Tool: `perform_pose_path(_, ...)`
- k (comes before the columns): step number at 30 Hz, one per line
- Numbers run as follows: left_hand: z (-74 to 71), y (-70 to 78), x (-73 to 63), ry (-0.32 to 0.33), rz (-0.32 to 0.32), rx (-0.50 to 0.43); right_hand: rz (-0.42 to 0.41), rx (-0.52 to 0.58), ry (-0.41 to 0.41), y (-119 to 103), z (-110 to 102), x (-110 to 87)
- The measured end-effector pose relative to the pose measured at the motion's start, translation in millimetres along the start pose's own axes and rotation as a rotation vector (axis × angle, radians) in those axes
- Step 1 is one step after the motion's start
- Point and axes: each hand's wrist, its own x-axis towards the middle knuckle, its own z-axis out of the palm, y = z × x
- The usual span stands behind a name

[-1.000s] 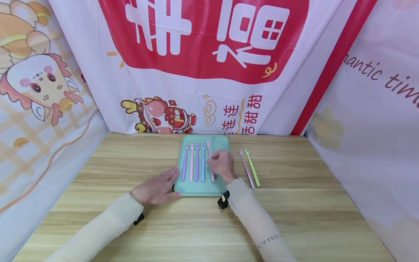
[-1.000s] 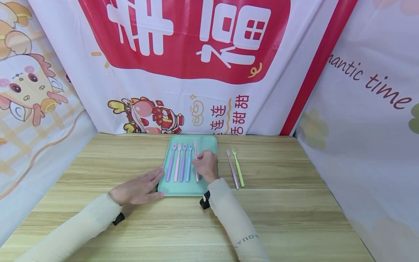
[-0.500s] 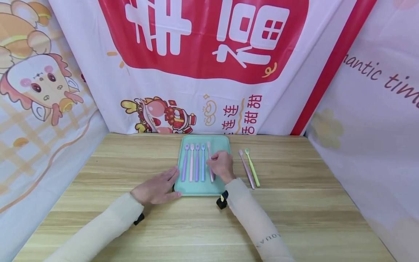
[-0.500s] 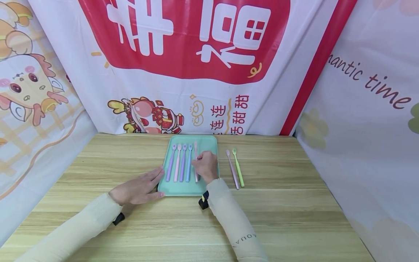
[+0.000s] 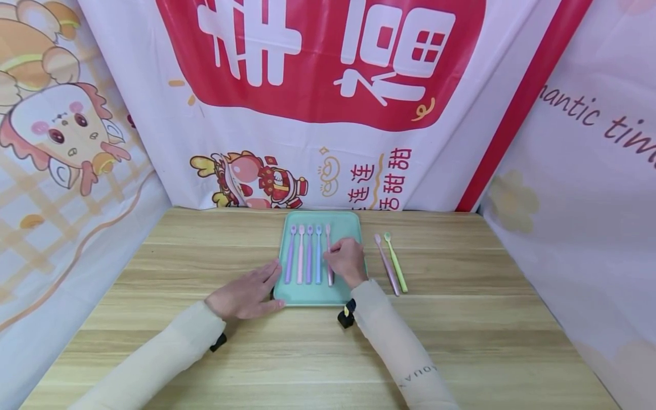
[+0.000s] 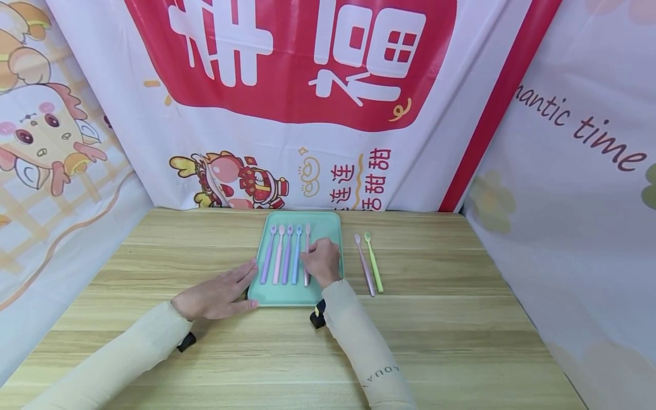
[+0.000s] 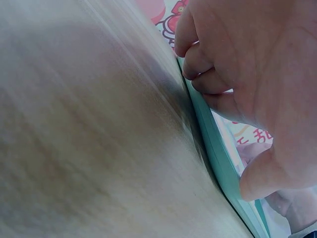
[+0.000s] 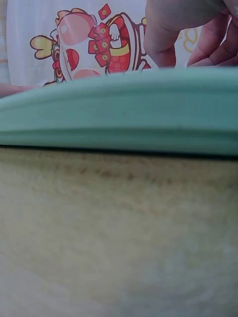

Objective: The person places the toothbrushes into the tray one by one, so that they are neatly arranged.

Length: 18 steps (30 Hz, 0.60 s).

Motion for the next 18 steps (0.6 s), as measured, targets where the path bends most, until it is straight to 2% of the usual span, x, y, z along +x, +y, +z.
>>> perform_pose_path(18,-0.1,-0.1,-0.1,-0.002,-0.005,-0.001,-0.004,-0.072,0.021,-2.2,3.7,2.6)
